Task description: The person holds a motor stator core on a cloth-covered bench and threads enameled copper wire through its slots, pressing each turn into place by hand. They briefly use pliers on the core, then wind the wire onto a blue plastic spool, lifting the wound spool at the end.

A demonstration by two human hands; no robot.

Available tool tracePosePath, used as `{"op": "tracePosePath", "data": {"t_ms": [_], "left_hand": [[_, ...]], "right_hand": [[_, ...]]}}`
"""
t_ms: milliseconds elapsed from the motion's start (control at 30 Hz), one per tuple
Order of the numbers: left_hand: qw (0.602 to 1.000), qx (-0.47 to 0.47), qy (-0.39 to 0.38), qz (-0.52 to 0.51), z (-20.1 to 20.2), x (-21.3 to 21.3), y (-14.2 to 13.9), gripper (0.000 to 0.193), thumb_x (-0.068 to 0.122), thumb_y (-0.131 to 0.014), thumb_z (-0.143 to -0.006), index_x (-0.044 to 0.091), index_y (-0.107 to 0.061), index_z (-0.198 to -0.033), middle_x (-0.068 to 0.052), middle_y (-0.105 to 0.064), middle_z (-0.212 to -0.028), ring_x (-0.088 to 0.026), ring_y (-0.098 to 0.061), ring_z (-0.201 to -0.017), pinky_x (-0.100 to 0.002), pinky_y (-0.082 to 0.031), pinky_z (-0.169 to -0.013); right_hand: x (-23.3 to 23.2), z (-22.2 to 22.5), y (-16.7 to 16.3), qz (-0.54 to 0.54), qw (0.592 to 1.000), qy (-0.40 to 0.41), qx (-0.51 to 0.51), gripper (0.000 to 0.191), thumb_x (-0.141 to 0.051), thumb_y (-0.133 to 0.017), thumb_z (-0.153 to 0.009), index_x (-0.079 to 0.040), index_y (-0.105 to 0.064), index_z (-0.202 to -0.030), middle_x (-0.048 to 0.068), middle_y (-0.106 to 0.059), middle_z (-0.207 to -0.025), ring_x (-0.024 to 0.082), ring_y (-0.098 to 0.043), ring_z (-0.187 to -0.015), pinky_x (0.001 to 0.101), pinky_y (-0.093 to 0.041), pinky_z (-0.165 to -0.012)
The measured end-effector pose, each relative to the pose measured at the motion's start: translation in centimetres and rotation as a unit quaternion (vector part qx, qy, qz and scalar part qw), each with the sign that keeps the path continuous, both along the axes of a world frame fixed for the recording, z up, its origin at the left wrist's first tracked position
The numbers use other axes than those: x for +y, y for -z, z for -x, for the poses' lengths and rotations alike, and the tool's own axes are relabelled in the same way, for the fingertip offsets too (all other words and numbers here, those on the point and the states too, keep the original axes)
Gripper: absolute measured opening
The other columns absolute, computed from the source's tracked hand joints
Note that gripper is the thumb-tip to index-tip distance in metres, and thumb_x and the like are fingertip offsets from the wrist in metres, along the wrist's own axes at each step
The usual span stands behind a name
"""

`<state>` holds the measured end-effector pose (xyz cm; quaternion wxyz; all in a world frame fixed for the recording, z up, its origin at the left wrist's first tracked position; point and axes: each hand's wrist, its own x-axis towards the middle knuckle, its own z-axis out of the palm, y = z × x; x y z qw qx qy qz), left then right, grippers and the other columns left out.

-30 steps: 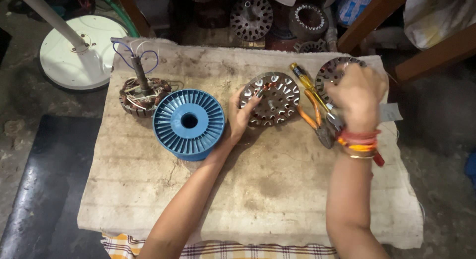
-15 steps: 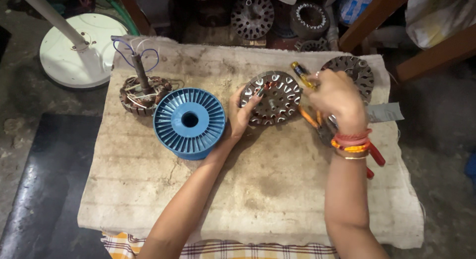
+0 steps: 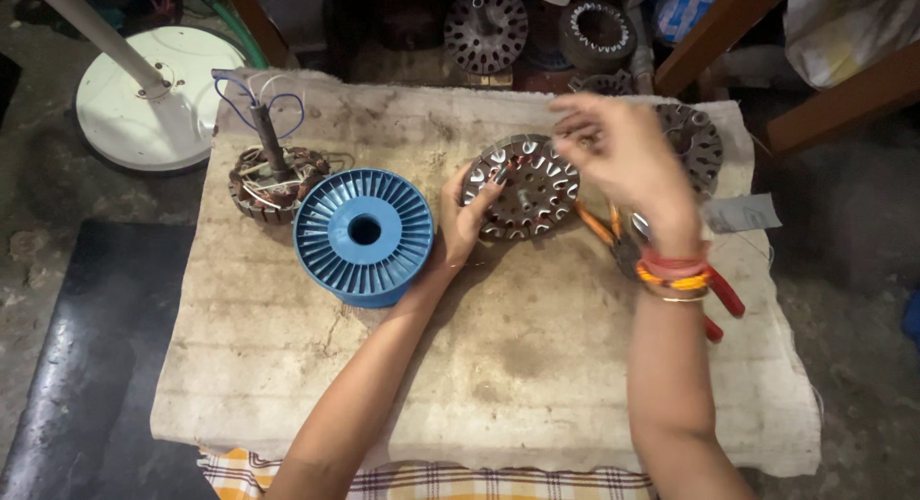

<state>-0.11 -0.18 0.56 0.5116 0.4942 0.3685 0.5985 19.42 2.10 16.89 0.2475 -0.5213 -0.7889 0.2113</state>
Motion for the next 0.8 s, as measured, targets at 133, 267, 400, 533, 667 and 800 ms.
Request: {"op": "tracePosePath", "data": {"t_ms": [133,267,400,533,667,800], "left_hand": [[1.0,0.003,-0.002,0.009,0.0,0.0,0.0,0.032,0.019,-0.069,-0.096,-0.001,-0.066,-0.12,-0.001,-0.069,-0.101,-0.01,-0.061,-0.091,-0.026,-0.049,-0.083],[1.0,-0.001,0.004,0.012,0.0,-0.1,0.0,0.031,0.018,-0.068,-0.097,-0.001,-0.066,-0.121,-0.001,-0.07,-0.101,-0.01,-0.061,-0.092,-0.026,-0.05,-0.083],[1.0,-0.027,0.009,-0.011,-0.1,0.1,0.0,0.03,0.017,-0.069,-0.098,-0.001,-0.065,-0.121,-0.001,-0.068,-0.104,-0.011,-0.061,-0.096,-0.026,-0.049,-0.087],[1.0,-0.019,0.013,0.009,0.0,-0.1,-0.2,0.03,0.018,-0.068,-0.098,-0.001,-0.066,-0.122,-0.003,-0.07,-0.104,-0.011,-0.062,-0.095,-0.027,-0.05,-0.086],[1.0,-0.004,0.008,0.003,0.0,-0.1,-0.6,0.031,0.018,-0.068,-0.097,-0.001,-0.065,-0.122,-0.004,-0.071,-0.106,-0.011,-0.063,-0.097,-0.027,-0.05,-0.088],[1.0,0.02,0.005,-0.003,0.2,-0.3,-1.0,0.032,0.02,-0.067,-0.098,-0.001,-0.065,-0.122,-0.004,-0.072,-0.105,-0.011,-0.064,-0.097,-0.026,-0.05,-0.088]], "right_hand": [[-0.5,1.6,0.5,-0.04,0.993,0.029,-0.103,0.054,-0.012,-0.085,-0.079,0.001,-0.066,-0.128,0.024,-0.072,-0.112,0.033,-0.072,-0.098,0.041,-0.054,-0.088],[-0.6,1.9,-0.3,0.076,0.98,0.122,-0.141,0.056,-0.014,-0.082,-0.081,-0.006,-0.063,-0.133,0.023,-0.076,-0.088,0.032,-0.075,-0.081,0.0414,-0.056,-0.082],[-1.2,2.1,-0.5,-0.032,0.989,0.115,-0.083,0.028,-0.006,-0.08,-0.079,-0.002,-0.076,-0.106,0.019,-0.076,-0.092,0.03,-0.075,-0.08,0.0401,-0.058,-0.079],[-1.1,2.0,-0.1,-0.002,0.982,0.124,-0.142,0.021,0.0,-0.075,-0.084,-0.009,-0.081,-0.102,0.024,-0.074,-0.087,0.032,-0.073,-0.079,0.0412,-0.057,-0.082],[-0.4,1.4,0.3,-0.117,0.987,0.028,-0.109,0.018,0.005,-0.073,-0.079,-0.002,-0.08,-0.094,0.019,-0.074,-0.094,0.031,-0.069,-0.09,0.0422,-0.055,-0.085],[-0.1,1.7,1.4,-0.14,0.984,0.032,-0.103,0.012,0.003,-0.073,-0.086,0.001,-0.077,-0.097,0.016,-0.071,-0.095,0.03,-0.067,-0.093,0.0422,-0.054,-0.083]]}}
